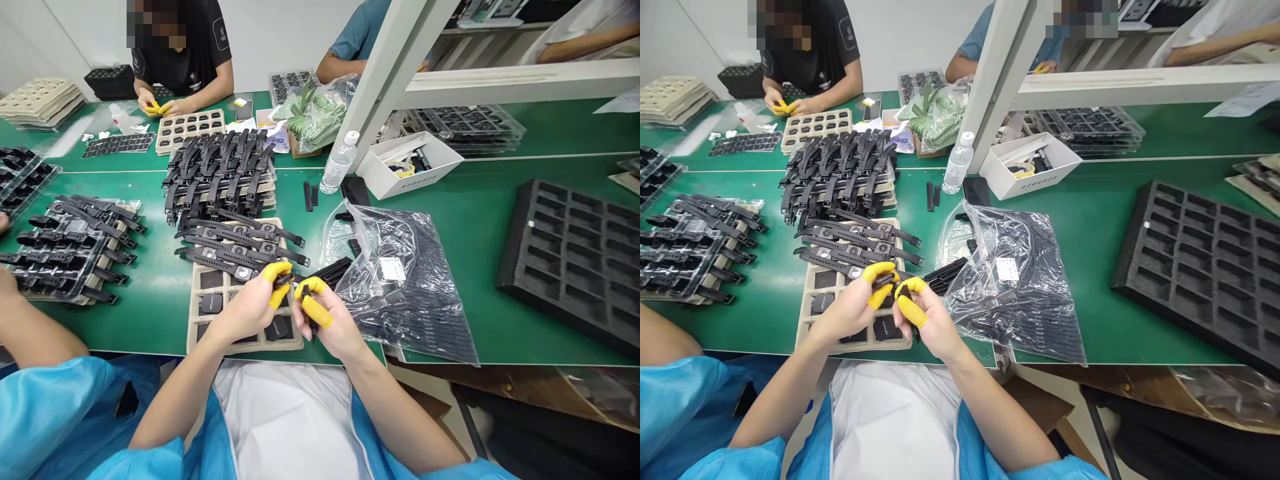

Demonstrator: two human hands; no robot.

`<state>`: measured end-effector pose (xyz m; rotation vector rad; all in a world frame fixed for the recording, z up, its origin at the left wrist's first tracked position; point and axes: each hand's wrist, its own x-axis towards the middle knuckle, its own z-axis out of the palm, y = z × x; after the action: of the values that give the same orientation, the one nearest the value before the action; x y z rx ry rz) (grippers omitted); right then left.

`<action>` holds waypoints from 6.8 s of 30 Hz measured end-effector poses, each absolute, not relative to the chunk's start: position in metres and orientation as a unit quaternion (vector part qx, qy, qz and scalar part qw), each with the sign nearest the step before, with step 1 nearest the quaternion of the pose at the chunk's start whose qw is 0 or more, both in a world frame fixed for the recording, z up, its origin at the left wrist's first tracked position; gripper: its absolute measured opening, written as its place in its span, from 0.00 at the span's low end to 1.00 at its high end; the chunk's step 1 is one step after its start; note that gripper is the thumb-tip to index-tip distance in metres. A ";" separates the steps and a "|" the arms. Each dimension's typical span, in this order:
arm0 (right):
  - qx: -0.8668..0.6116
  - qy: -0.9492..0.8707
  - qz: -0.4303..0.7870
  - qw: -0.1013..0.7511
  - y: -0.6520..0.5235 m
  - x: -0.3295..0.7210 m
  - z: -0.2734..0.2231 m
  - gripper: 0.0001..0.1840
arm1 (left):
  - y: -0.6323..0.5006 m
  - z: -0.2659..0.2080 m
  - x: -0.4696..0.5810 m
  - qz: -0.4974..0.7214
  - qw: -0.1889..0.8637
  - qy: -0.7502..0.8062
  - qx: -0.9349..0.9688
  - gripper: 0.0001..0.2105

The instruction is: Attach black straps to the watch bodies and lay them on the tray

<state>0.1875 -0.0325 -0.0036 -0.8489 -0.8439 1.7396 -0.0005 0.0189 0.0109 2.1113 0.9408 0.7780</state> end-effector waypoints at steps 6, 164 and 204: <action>-0.348 -0.397 0.731 0.433 -0.037 0.189 -0.015 0.20 | 0.023 -0.005 0.004 0.304 0.312 0.268 0.860 0.23; -0.359 -0.337 0.723 0.484 -0.041 0.204 -0.020 0.18 | 0.018 0.030 0.002 0.042 0.154 0.418 0.894 0.05; -0.342 -0.228 0.812 0.414 -0.029 0.198 -0.011 0.23 | 0.020 0.003 0.004 0.222 0.257 0.270 0.901 0.18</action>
<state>0.1980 -0.0289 -0.0110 -0.8589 -0.5742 2.0418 0.0041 0.0203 0.0031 2.4441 0.7336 0.6012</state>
